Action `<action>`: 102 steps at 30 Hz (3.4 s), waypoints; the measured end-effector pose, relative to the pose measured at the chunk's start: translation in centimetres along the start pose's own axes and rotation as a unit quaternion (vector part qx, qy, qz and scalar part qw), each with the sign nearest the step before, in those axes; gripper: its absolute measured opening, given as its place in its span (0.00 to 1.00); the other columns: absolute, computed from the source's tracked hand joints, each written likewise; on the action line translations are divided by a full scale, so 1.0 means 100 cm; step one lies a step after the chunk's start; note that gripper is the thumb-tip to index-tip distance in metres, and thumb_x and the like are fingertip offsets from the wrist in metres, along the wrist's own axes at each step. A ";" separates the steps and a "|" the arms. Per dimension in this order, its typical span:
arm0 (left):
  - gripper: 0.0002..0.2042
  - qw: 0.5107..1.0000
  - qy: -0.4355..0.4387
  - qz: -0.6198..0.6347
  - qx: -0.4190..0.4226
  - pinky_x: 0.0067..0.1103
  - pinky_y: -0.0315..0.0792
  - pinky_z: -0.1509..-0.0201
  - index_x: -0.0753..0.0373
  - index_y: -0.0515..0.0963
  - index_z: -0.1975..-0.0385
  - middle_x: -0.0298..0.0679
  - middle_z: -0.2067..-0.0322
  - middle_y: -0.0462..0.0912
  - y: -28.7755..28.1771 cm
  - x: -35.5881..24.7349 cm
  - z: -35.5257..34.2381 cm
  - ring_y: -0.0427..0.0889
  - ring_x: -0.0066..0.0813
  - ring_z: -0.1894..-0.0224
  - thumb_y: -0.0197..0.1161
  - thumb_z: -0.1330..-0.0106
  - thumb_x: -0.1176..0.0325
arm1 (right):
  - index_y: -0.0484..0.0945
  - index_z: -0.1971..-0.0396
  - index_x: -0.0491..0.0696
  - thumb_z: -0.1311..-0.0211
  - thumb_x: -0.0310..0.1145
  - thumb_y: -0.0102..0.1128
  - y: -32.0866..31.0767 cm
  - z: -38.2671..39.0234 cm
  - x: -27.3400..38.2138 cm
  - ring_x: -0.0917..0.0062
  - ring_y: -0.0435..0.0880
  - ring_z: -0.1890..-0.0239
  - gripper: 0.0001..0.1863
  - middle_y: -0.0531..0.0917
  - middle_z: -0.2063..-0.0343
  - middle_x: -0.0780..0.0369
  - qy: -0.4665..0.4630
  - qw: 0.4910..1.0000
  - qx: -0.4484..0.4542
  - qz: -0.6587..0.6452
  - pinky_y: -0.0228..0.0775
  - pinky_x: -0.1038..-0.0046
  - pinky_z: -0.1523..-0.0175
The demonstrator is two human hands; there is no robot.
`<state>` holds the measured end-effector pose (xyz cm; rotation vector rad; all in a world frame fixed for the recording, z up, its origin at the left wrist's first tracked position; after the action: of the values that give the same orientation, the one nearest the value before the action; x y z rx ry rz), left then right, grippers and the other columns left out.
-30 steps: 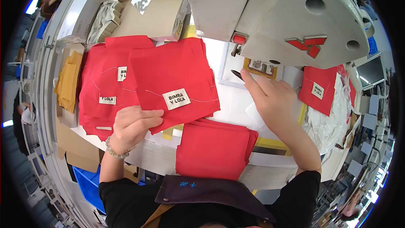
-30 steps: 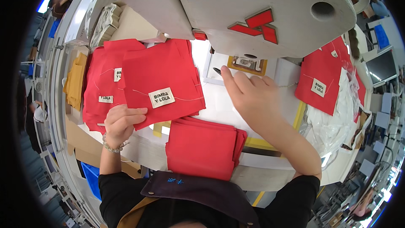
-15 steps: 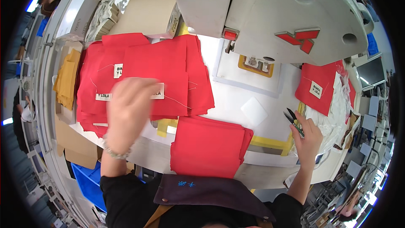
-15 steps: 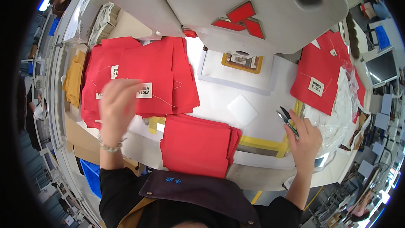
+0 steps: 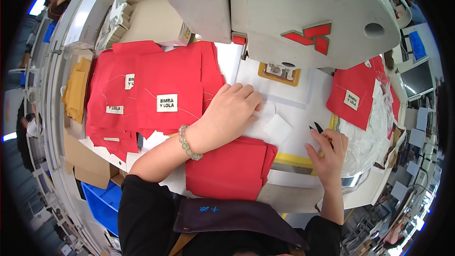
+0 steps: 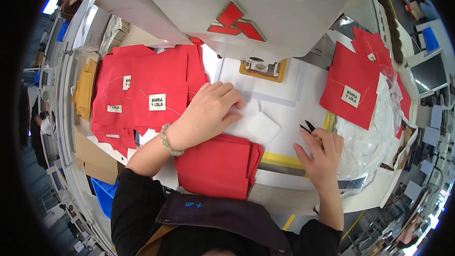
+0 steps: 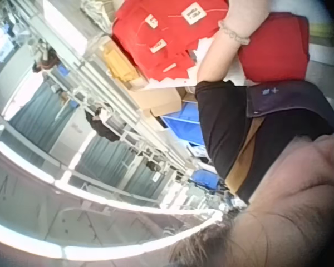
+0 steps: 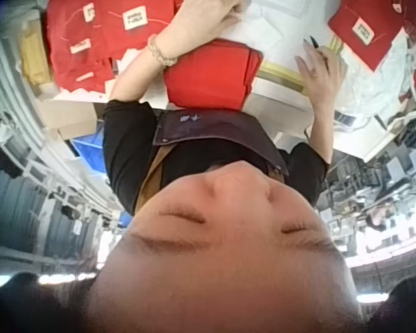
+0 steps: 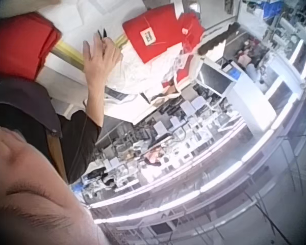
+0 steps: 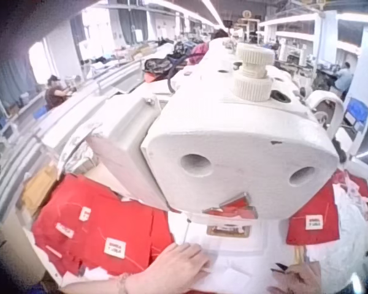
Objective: The person sews white brand labels onto red fabric pieces using a sewing machine. They place each label, guide the fabric under the needle, and trim excess thread with scissors. Finished pieces are stacked on the table.
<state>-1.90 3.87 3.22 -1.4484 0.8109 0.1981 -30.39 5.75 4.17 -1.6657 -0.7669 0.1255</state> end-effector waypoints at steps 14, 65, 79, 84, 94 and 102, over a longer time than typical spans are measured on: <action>0.05 0.984 0.069 0.164 -0.023 0.28 0.71 0.64 0.62 0.78 0.69 0.38 0.71 0.74 -0.014 -0.005 -0.009 0.77 0.37 0.66 0.64 0.44 0.79 | 0.79 0.53 0.44 0.49 0.26 0.72 0.026 -0.082 0.028 0.89 0.72 0.80 0.21 0.79 0.64 0.64 0.144 0.861 0.172 -0.456 0.63 0.83 0.73; 0.20 0.947 -0.025 0.321 -0.005 0.18 0.74 0.62 0.60 0.81 0.49 0.37 0.60 0.85 -0.012 0.005 -0.006 0.80 0.20 0.63 0.70 0.44 0.78 | 0.81 0.64 0.39 0.37 0.28 0.63 0.036 -0.073 0.012 0.84 0.79 0.84 0.08 0.80 0.80 0.65 0.251 0.618 0.190 -0.720 0.63 0.83 0.80; 0.22 0.938 -0.005 0.347 0.009 0.17 0.73 0.63 0.60 0.80 0.47 0.35 0.67 0.83 -0.012 0.003 -0.006 0.78 0.19 0.67 0.69 0.43 0.80 | 0.78 0.71 0.41 0.37 0.26 0.62 0.034 -0.073 0.017 0.87 0.75 0.85 0.05 0.77 0.81 0.67 0.250 0.655 0.181 -0.689 0.62 0.84 0.80; 0.18 0.936 0.065 0.343 0.050 0.20 0.73 0.63 0.60 0.82 0.51 0.36 0.69 0.80 -0.009 0.002 -0.005 0.77 0.25 0.68 0.68 0.43 0.81 | 0.75 0.72 0.42 0.40 0.24 0.60 0.032 -0.071 0.024 0.89 0.73 0.85 0.04 0.77 0.82 0.68 0.262 0.708 0.168 -0.634 0.61 0.84 0.79; 0.07 0.969 0.001 0.245 -0.030 0.20 0.70 0.66 0.63 0.84 0.61 0.35 0.67 0.72 -0.025 0.004 -0.003 0.74 0.24 0.69 0.65 0.38 0.77 | 0.79 0.66 0.46 0.49 0.28 0.70 0.013 -0.065 0.015 0.89 0.67 0.86 0.10 0.79 0.75 0.67 0.166 0.938 0.091 -0.289 0.58 0.83 0.79; 0.09 0.976 0.066 0.205 -0.032 0.19 0.79 0.68 0.65 0.84 0.60 0.40 0.65 0.83 -0.021 0.002 -0.027 0.84 0.24 0.69 0.64 0.39 0.80 | 0.83 0.66 0.51 0.53 0.25 0.72 0.026 -0.088 0.016 0.84 0.68 0.84 0.12 0.78 0.67 0.68 -0.008 0.954 0.007 -0.300 0.60 0.80 0.78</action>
<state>-1.53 0.98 4.96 -1.3507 1.2197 0.4469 -23.91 -0.85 4.61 -1.3535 -1.2458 -0.2831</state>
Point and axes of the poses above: each hand's wrist, its own z-axis away from the middle knuckle, its own y-axis out of the palm, x = y × z, the point moved 1 cm from there along -z, towards the middle knuckle
